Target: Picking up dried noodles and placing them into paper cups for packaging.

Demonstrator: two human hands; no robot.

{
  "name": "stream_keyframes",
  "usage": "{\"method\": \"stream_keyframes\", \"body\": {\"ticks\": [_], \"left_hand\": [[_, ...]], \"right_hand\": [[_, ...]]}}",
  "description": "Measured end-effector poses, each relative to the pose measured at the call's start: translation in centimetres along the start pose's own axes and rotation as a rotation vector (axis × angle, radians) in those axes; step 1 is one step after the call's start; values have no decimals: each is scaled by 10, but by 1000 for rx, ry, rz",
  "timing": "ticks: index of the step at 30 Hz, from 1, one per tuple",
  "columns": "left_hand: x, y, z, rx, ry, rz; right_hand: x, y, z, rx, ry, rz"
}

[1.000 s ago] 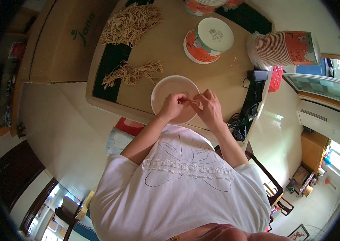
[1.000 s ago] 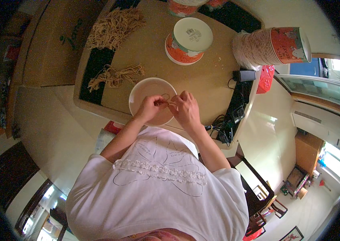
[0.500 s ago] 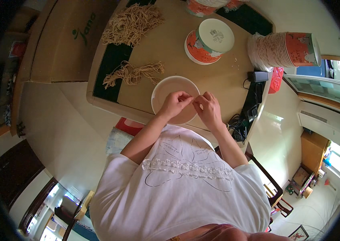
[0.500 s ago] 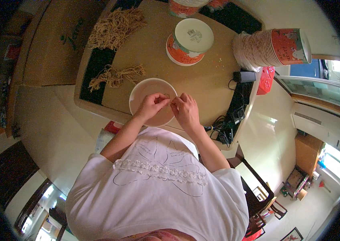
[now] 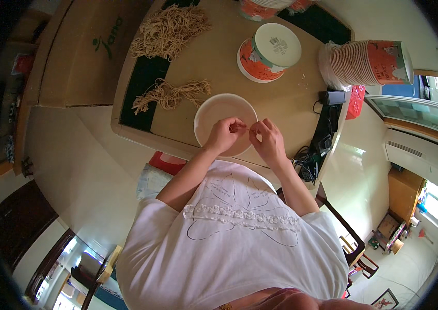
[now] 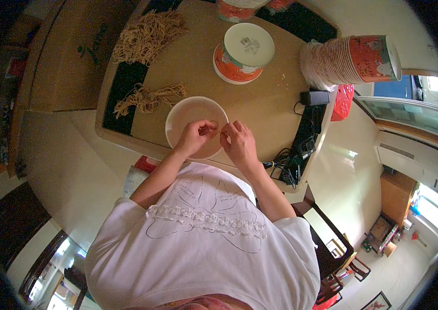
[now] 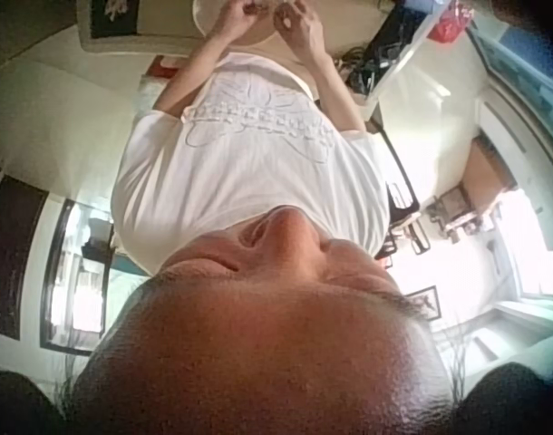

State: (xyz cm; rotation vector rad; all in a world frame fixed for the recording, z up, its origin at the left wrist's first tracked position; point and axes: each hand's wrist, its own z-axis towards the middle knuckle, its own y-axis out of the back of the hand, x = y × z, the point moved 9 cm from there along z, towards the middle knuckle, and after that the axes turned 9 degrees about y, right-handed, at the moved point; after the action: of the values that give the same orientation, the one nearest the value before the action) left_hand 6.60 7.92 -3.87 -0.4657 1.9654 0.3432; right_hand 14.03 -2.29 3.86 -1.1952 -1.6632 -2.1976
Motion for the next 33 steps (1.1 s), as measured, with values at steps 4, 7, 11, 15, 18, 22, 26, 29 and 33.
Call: {"method": "stream_keyframes", "body": {"ticks": [4, 7, 11, 15, 18, 22, 26, 29, 33], "left_hand": [[-9, 1, -3, 24, 55, 177], [-10, -1, -4, 18, 0, 220], [-16, -1, -5, -36, -76, 277], [-16, 3, -6, -69, -79, 239], [-17, 4, -6, -65, -93, 260], [-17, 1, -6, -6, -62, 234], [-22, -3, -7, 64, 21, 284], [-17, -1, -5, 15, -16, 244], [-14, -1, -4, 2, -79, 233]], "right_hand": [[0, 1, 0, -6, -9, 9], [2, 2, 0, -13, -4, 2], [3, 2, 0, -8, 15, -24], [2, 1, -1, 1, 22, -52], [1, -2, -2, 22, 24, -66], [2, -1, -2, 11, 19, -51], [0, -2, -2, 11, 1, -44], [2, -1, -1, 4, 17, -38], [2, -1, -1, 5, 25, -50]]}}
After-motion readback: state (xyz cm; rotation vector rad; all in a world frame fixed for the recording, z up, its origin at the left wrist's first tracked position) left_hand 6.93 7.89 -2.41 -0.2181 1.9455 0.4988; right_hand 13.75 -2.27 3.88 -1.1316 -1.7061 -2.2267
